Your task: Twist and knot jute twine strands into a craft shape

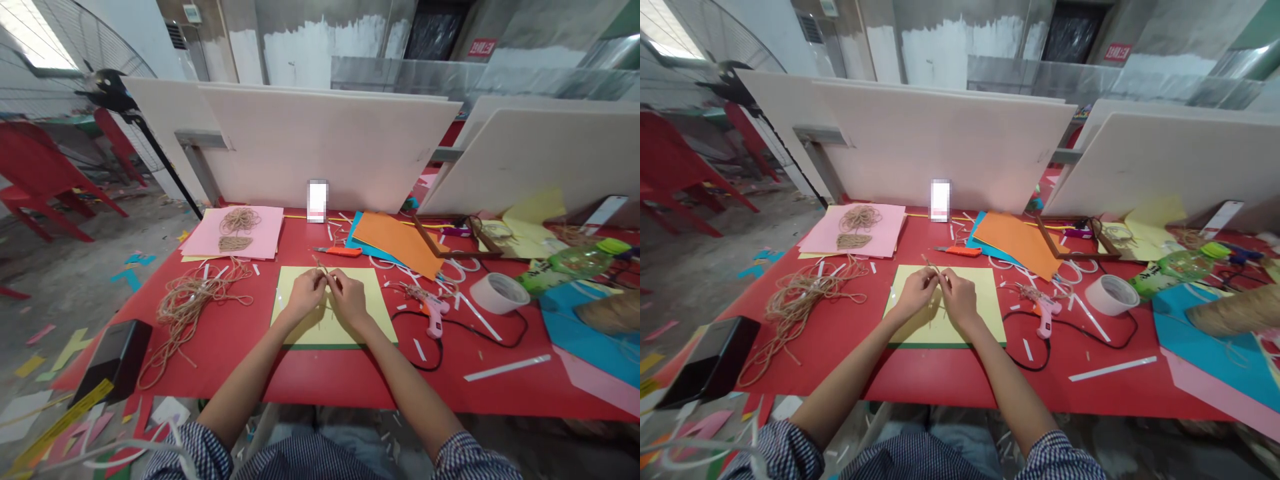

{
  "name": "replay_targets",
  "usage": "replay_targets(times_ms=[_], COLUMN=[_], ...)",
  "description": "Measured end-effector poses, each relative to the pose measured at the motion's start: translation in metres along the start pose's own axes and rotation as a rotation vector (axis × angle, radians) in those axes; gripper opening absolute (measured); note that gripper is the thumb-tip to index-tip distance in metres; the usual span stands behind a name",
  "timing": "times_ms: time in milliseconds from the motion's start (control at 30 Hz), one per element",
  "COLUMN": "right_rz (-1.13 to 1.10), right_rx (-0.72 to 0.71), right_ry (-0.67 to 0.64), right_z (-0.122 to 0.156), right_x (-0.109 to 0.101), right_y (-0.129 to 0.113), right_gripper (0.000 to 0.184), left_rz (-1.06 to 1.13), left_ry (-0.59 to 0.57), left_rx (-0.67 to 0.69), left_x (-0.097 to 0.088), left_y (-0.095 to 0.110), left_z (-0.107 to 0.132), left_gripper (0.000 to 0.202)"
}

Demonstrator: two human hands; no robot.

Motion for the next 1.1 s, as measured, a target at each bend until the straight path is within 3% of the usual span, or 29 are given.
replay_targets(times_ms=[200, 267, 467, 833, 1100], right_rz=[-0.46, -0.519, -0.365, -0.282, -0.205], right_rx=[0.097, 0.134, 0.214, 0.244, 0.184], right_ry=[0.112, 0.116, 0.149, 0.137, 0.159], right_z=[0.001, 0.001, 0.003, 0.0, -0.002], right_x=[0.008, 0.011, 0.013, 0.011, 0.001], right_y=[0.002, 0.005, 0.013, 0.019, 0.016], right_gripper=[0.034, 0.031, 0.025, 0.021, 0.027], left_rz=[-0.39, -0.49, -0.644, -0.655, -0.504], left_ry=[0.05, 0.035, -0.027, -0.029, 0.008], left_rx=[0.085, 0.102, 0.193, 0.18, 0.167], left_x=[-0.003, -0.001, 0.007, 0.009, 0.001], left_y=[0.013, 0.015, 0.02, 0.021, 0.019], left_z=[0.009, 0.01, 0.012, 0.014, 0.012], left_gripper=[0.024, 0.025, 0.027, 0.033, 0.031])
Point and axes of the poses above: each hand's wrist, its own z-axis away from the middle knuckle, its own x-axis out of the palm, y = z × x, the point moved 4 cm from there along -z, towards the middle knuckle, and after that the axes turned 14 degrees about -z, right-handed, at the moved point
